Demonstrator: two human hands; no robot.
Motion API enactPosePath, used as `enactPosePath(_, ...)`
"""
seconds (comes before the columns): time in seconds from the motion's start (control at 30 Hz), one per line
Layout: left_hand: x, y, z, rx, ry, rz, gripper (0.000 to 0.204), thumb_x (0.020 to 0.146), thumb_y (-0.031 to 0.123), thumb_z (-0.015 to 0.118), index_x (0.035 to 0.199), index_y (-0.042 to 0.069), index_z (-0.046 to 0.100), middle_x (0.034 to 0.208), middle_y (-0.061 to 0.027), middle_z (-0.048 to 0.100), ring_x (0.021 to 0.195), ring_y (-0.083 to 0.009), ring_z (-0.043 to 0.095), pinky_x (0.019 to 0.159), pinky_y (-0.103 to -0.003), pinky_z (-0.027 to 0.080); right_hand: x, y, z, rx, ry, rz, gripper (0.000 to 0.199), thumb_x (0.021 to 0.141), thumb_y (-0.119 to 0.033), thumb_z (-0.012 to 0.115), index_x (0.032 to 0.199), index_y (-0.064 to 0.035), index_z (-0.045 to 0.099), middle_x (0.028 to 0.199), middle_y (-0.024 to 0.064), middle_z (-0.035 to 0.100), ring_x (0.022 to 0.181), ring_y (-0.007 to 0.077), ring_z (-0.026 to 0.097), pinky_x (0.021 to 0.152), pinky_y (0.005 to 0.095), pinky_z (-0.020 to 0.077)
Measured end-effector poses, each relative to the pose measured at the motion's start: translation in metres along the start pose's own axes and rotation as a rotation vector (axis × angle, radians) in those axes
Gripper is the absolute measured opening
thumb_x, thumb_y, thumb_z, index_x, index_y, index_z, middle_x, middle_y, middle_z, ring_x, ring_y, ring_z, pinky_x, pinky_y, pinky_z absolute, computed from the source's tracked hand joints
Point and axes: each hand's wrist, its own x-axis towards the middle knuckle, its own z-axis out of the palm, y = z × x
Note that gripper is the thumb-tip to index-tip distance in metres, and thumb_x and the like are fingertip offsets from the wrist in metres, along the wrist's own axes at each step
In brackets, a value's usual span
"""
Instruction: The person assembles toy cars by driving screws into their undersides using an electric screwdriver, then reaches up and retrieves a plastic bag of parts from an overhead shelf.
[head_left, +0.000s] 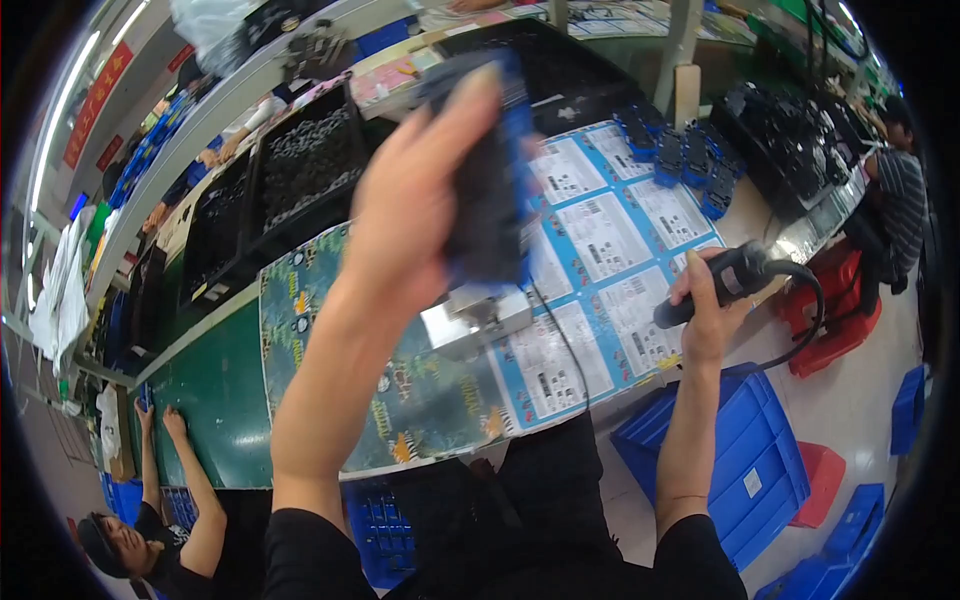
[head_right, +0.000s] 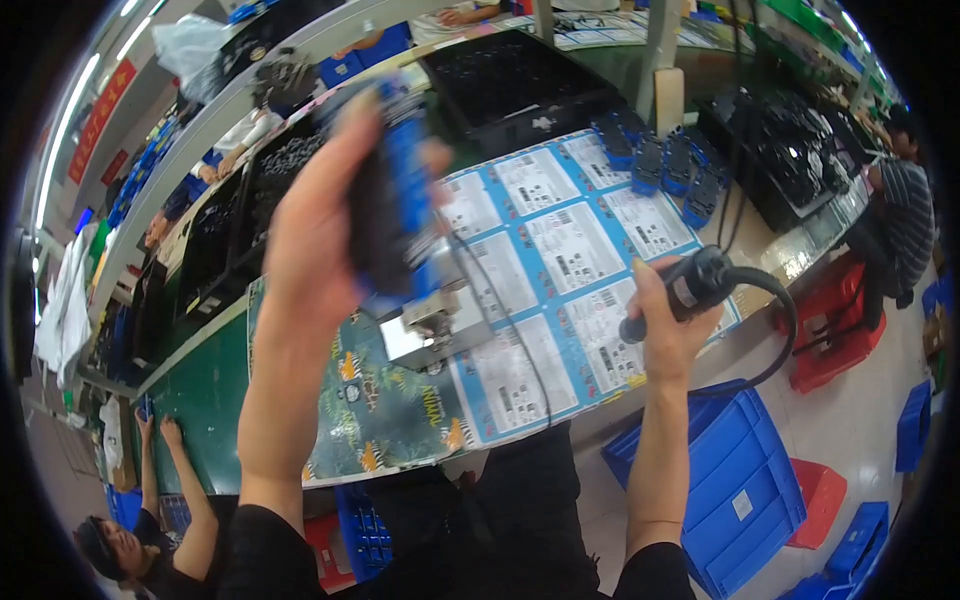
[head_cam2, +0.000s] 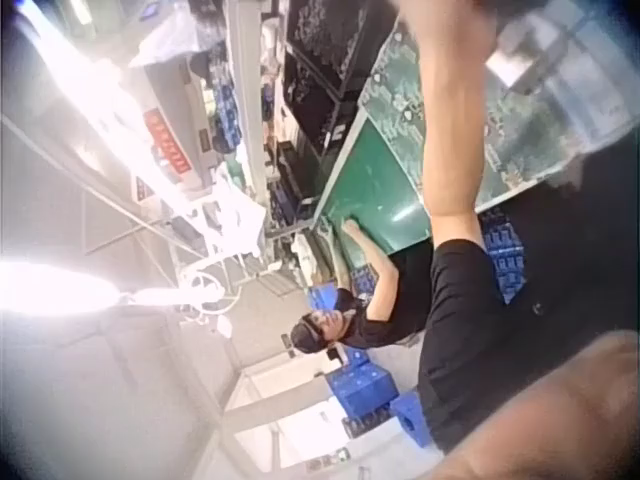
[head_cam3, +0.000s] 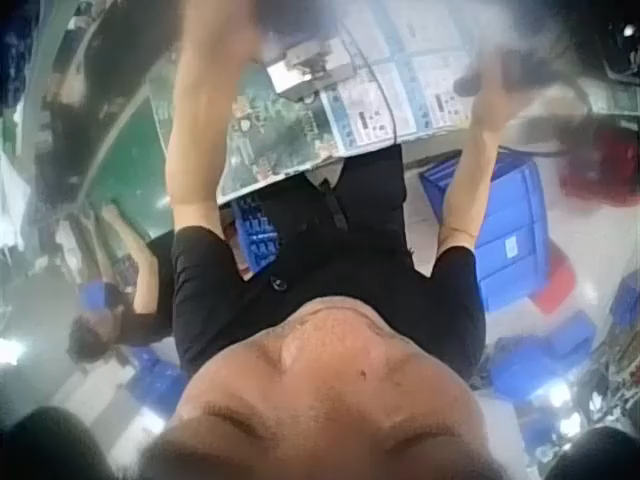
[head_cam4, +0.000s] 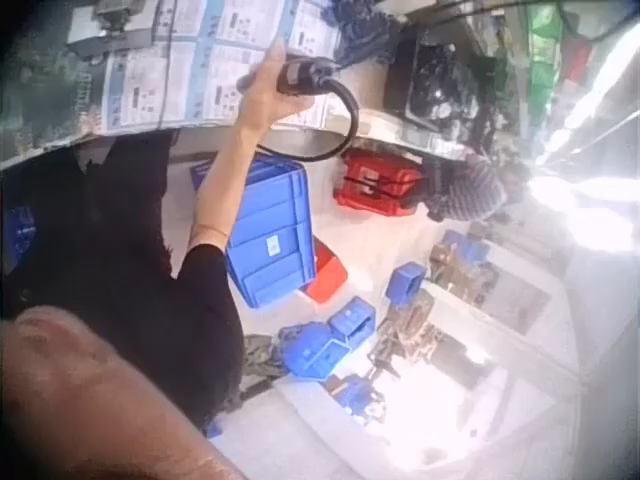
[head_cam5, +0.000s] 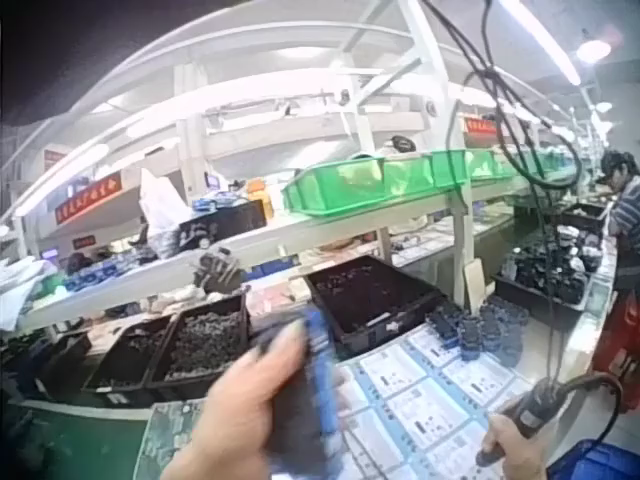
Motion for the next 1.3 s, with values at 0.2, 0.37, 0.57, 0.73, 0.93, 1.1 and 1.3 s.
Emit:
enactPosePath(0.2, -0.177, -0.007, -0.083, -0.05, 0.714, 0.243, 0.026, 0.101, 0.023, 0.052, 0.113, 0.002, 0.058, 0.104, -0.0152, 0.066, 0.082, -0.0242, 0.068, 0.072, -0.037, 0.057, -0.045, -0.054, 0.064, 0.13, -0.286, -0.261, 0.019, 0.094, -0.018, 0.053, 0.103, -0.0009, 0.051, 0.067, 0.0067, 0.048, 0.055, 0.0157, 0.048, 0.055, 0.0307, 0.0444)
enactPosePath(0.37, -0.238, -0.096, -0.092, -0.039, 0.867, 0.002, 0.02, 0.096, 0.016, 0.062, 0.11, 0.002, 0.06, 0.094, -0.0149, 0.07, 0.074, -0.023, 0.07, 0.066, -0.034, 0.059, -0.057, -0.055, 0.148, 0.503, -0.427, -0.079, 0.014, 0.09, -0.007, 0.059, 0.097, 0.0004, 0.05, 0.067, 0.009, 0.054, 0.056, 0.0165, 0.054, 0.058, 0.0327, 0.0498)
enactPosePath(0.57, -0.238, -0.115, -0.086, 0.052, 0.778, -0.025, 0.02, 0.094, 0.016, 0.066, 0.106, 0.001, 0.061, 0.096, -0.0153, 0.071, 0.074, -0.0193, 0.07, 0.067, -0.033, 0.059, -0.067, -0.028, 0.163, 0.316, -0.398, -0.103, 0.013, 0.09, -0.004, 0.061, 0.096, 0.0, 0.051, 0.065, 0.0071, 0.055, 0.052, 0.0148, 0.055, 0.054, 0.0304, 0.0498)
enactPosePath(0.73, -0.234, -0.113, -0.084, 0.037, 0.78, -0.015, 0.021, 0.092, 0.015, 0.07, 0.108, 0.003, 0.064, 0.093, -0.009, 0.071, 0.073, -0.013, 0.067, 0.064, -0.027, 0.056, -0.068, -0.041, 0.187, 0.272, -0.433, -0.035, 0.014, 0.084, 0.0, 0.069, 0.085, -0.0035, 0.055, 0.06, 0.0024, 0.057, 0.047, 0.0084, 0.054, 0.046, 0.022, 0.0431)
enactPosePath(0.93, -0.238, -0.124, -0.092, 0.052, 0.788, 0.056, 0.022, 0.093, 0.013, 0.067, 0.111, 0.002, 0.061, 0.1, -0.0122, 0.07, 0.086, -0.0173, 0.068, 0.079, -0.031, 0.056, -0.059, -0.046, 0.186, 0.248, -0.504, 0.173, 0.012, 0.089, -0.01, 0.063, 0.085, -0.0035, 0.054, 0.058, 0.0033, 0.051, 0.044, 0.0126, 0.049, 0.045, 0.0274, 0.0419)
enactPosePath(1.1, -0.235, -0.117, -0.087, 0.028, 0.713, 0.091, 0.027, 0.091, 0.008, 0.066, 0.116, 0.002, 0.059, 0.104, -0.0072, 0.068, 0.09, -0.0127, 0.065, 0.081, -0.028, 0.053, -0.106, -0.071, 0.188, 0.675, -0.545, 0.039, 0.03, 0.097, -0.036, 0.048, 0.093, -0.0067, 0.051, 0.063, 0.0015, 0.046, 0.05, 0.0124, 0.045, 0.053, 0.0296, 0.0402)
enactPosePath(1.3, -0.249, -0.109, -0.095, 0.079, 0.765, 0.08, 0.029, 0.091, 0.007, 0.067, 0.118, 0.001, 0.06, 0.103, -0.0057, 0.069, 0.091, -0.0111, 0.065, 0.081, -0.026, 0.052, -0.157, -0.053, 0.231, 0.765, -0.644, 0.068, 0.029, 0.095, -0.034, 0.056, 0.1, -0.0062, 0.049, 0.069, 0.0065, 0.053, 0.056, 0.0205, 0.053, 0.059, 0.0367, 0.0471)
